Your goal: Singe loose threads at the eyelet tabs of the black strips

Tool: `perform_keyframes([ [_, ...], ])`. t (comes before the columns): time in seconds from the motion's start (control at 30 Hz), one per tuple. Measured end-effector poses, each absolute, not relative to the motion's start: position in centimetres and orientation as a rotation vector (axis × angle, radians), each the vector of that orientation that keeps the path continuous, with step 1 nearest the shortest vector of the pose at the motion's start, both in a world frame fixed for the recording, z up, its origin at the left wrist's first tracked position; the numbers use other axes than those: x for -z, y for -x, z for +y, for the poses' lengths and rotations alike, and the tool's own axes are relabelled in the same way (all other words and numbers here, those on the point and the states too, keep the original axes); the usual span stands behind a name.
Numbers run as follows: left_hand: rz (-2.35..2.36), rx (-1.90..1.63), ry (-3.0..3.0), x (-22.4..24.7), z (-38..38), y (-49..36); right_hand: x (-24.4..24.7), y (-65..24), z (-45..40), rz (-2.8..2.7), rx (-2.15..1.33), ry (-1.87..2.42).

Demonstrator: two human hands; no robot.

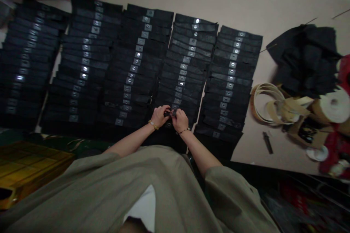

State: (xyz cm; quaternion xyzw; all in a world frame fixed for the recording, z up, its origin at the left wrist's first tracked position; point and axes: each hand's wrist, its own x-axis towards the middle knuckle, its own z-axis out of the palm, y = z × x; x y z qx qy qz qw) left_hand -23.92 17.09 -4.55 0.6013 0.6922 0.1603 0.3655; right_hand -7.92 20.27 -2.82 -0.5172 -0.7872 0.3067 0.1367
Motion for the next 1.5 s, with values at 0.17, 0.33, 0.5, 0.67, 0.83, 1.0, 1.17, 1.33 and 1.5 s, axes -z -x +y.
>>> perform_keyframes([
  [0.17,1.679,-0.606,-1.437,4.1,17.1,24.7,1.3,6.9,19.1,-1.803,-0.902,1.571],
  [0.33,1.700,-0.733,-1.299,4.2,16.9,25.0,2.6,7.8,18.3,-1.954,-0.952,1.554],
  [0.5,1.779,-0.626,-1.532,3.6,18.0,24.4,4.1,7.0,19.6,-1.801,-0.979,1.474],
  [0.67,1.765,-0.501,-1.807,4.7,20.7,23.5,5.0,6.0,22.4,-1.798,-0.880,1.393],
  [0.83,1.755,-0.499,-1.858,6.2,21.4,23.5,6.6,5.5,23.6,-1.866,-0.944,1.318],
  [1.0,1.752,-0.501,-1.863,6.3,21.1,23.6,6.7,5.7,23.4,-1.893,-0.941,1.334],
  [1.17,1.777,-0.499,-1.793,6.3,21.4,23.6,5.9,6.9,23.5,-2.093,-0.764,1.473],
  [1.33,1.779,-0.465,-1.765,6.3,21.4,23.8,4.6,7.8,24.4,-2.427,-0.666,1.449],
  [1.5,1.757,-0.516,-1.735,6.4,21.3,24.1,2.7,8.6,25.0,-2.513,-0.773,1.499],
])
